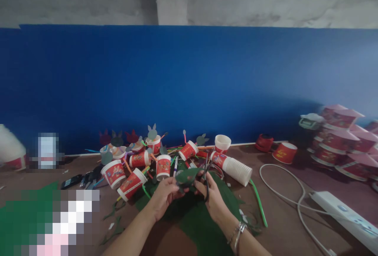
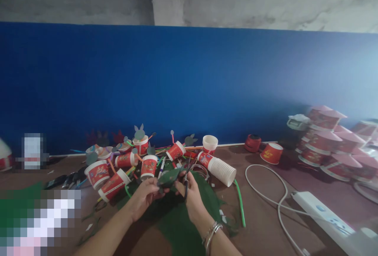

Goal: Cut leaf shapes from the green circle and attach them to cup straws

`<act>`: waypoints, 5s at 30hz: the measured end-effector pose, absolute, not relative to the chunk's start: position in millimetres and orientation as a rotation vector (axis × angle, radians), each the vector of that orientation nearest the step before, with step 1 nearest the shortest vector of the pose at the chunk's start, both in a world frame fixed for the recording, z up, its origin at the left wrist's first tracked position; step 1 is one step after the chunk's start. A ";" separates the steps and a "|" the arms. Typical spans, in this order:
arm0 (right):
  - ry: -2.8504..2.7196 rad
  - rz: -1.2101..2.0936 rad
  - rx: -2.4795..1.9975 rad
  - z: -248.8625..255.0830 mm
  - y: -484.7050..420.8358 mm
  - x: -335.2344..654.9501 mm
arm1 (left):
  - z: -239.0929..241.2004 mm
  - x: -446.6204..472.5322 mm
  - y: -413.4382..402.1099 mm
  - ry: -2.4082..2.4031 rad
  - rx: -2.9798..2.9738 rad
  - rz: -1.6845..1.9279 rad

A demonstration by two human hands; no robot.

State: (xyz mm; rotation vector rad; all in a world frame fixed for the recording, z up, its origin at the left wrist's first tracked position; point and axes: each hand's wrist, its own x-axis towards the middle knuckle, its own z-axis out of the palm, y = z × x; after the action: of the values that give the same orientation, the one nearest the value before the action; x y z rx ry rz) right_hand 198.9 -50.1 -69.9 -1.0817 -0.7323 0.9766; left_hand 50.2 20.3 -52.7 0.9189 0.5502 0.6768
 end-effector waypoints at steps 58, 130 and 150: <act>-1.164 1.221 -1.316 -66.0 -57.8 186.7 | -69.5 55.7 15.8 0.837 1.329 0.966; -0.805 0.990 -1.205 -60.8 -54.3 185.4 | -61.0 54.7 12.6 0.783 1.204 0.946; -0.676 0.900 -1.151 -65.4 -51.5 198.8 | -70.4 63.7 20.3 0.875 1.095 0.967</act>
State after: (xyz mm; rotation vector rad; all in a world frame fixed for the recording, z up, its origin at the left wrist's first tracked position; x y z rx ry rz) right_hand 198.8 -51.5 -65.4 -1.1515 -0.6762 0.8996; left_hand 63.7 20.3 -70.4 1.0954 0.8751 0.9666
